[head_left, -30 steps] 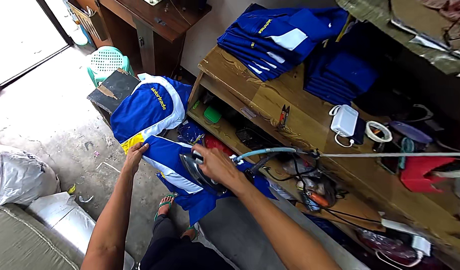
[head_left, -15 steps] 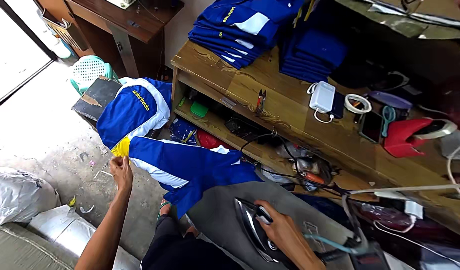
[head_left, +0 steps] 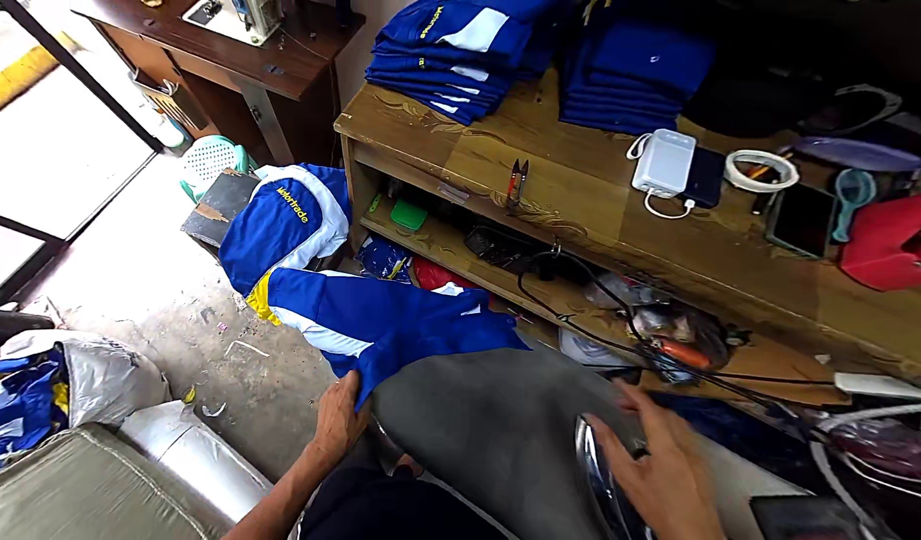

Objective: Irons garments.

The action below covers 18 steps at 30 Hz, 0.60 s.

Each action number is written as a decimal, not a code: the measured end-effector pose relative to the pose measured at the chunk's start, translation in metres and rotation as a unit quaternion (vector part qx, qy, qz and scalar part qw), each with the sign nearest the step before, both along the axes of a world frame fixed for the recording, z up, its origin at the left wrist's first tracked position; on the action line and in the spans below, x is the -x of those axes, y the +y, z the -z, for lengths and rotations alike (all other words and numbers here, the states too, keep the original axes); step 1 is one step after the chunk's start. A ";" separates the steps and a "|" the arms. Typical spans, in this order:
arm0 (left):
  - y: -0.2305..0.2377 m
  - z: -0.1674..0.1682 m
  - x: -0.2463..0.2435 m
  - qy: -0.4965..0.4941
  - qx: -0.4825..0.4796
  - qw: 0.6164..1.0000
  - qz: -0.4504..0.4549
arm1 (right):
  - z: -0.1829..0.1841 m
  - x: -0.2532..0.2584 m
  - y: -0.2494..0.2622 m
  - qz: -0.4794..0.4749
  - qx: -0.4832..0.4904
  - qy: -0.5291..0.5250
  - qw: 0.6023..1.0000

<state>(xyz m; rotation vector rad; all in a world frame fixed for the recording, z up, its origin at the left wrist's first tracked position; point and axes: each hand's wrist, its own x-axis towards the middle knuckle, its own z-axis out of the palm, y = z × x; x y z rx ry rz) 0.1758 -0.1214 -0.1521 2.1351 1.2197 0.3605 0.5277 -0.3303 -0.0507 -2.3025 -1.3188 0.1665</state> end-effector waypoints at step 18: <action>0.211 0.008 -0.021 0.160 -0.069 0.983 0.060 | 0.068 0.120 0.241 -0.104 0.199 0.294 0.929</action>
